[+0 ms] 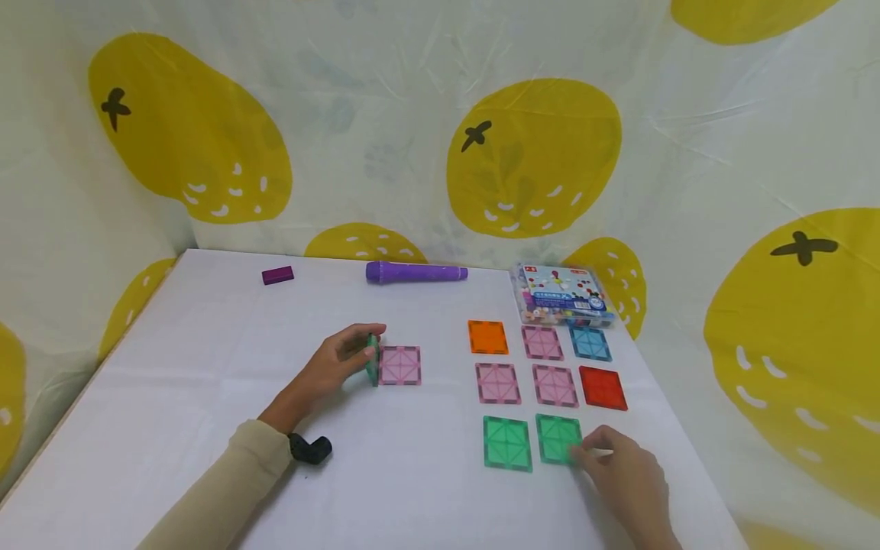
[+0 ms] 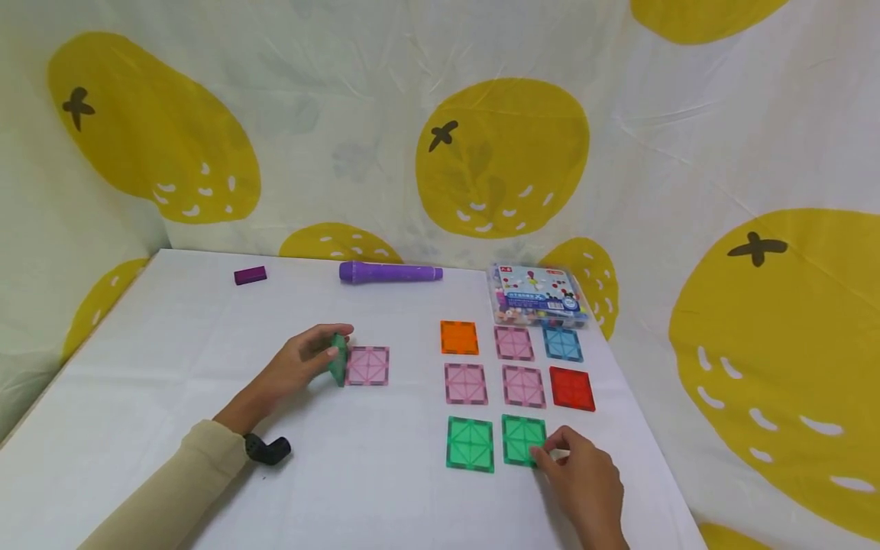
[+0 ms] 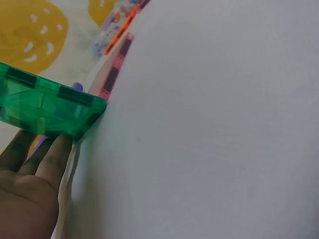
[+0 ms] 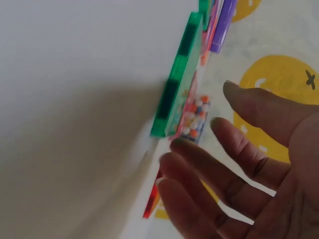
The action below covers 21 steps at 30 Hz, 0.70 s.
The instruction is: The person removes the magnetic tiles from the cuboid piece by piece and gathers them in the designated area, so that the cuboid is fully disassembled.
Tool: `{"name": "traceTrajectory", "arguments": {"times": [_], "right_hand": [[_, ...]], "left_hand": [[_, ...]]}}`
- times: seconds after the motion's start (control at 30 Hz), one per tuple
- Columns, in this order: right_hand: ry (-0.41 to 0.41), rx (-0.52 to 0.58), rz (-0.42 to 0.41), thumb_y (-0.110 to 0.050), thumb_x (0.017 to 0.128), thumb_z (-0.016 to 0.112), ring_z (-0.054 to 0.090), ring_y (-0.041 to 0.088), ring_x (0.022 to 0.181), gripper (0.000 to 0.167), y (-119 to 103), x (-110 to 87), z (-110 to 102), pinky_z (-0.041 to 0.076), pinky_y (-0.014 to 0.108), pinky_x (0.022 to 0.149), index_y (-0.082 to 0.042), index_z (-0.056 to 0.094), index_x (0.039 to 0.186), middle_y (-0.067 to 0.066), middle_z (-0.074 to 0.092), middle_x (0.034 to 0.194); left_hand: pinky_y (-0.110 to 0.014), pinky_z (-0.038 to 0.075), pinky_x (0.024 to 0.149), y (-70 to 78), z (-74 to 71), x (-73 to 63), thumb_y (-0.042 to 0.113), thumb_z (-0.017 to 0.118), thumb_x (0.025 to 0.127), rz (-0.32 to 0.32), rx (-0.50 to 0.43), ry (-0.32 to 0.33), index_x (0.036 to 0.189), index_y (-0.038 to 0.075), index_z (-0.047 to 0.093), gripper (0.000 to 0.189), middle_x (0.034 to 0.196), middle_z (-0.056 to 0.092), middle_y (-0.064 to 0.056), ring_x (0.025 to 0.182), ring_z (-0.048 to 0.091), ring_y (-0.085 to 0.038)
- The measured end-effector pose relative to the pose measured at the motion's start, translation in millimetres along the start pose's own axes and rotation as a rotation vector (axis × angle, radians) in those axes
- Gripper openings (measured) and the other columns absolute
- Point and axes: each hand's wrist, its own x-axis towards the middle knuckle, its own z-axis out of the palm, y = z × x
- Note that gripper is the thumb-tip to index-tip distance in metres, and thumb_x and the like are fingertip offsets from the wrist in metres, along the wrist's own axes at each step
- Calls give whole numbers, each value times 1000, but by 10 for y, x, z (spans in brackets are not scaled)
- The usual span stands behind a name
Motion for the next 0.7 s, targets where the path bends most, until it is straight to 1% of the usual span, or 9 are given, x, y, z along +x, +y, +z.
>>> {"name": "traceTrajectory", "arguments": {"times": [0.1,0.2,0.27,0.37,0.4,0.43,0.5,0.6,0.7], "right_hand": [[35,28,-71,-37,91,85,72,21,87,29,-145,-9,24,64,47,80,-15,73,105,12,80,105],[64,72,-157,-34,91,85,74,22,93,23,-318,-19,65,65,45,83,-18,74,104,4,81,103],[73,100,-207,-32,91,85,74,22,95,21,-437,-23,99,66,42,83,-20,74,104,1,81,104],[79,122,-282,-32,90,86,73,20,96,22,-634,-14,158,66,40,84,-22,75,106,-1,80,105],[79,119,-307,-32,90,87,72,20,97,22,-701,-6,182,65,40,86,-23,75,106,-2,80,105],[76,119,-336,-32,90,87,71,19,98,22,-769,5,202,65,40,87,-24,75,107,-2,79,105],[67,117,-395,-33,89,88,69,19,100,23,-905,30,245,64,42,89,-26,76,107,-4,78,105],[36,129,-473,-32,88,89,68,19,105,24,-1106,72,306,63,45,91,-27,77,108,-5,78,108],[4,136,-552,-31,87,90,68,23,106,27,-1290,97,346,61,45,91,-25,78,110,-3,78,112]], "left_hand": [[-53,33,129,24,-64,-55,24,57,112,-22,-55,-27,158,25,49,48,168,44,-4,159,37,-26],[-51,35,128,35,-120,-100,24,56,112,-31,-68,-43,159,30,46,48,170,40,-4,161,33,-26],[-52,34,128,28,-145,-120,22,55,112,-36,-58,-44,160,30,45,50,170,40,-4,162,31,-27],[-58,28,130,4,-158,-133,15,54,112,-47,-44,-40,161,25,44,51,169,41,-6,163,29,-31],[-60,26,131,-6,-158,-133,14,55,111,-45,-14,-35,161,23,44,51,168,42,-8,163,29,-33],[-60,27,131,-9,-154,-131,13,56,111,-48,24,-23,160,24,46,51,167,44,-8,161,32,-33],[-61,30,130,-3,-140,-123,14,61,109,-35,135,-2,158,24,48,52,165,47,-9,159,36,-34],[-60,42,122,35,-94,-109,21,70,104,-9,363,45,155,27,52,54,158,53,-9,150,46,-34],[-59,51,111,73,-32,-100,28,77,100,11,549,79,152,26,55,57,150,58,-12,140,52,-36]]}}
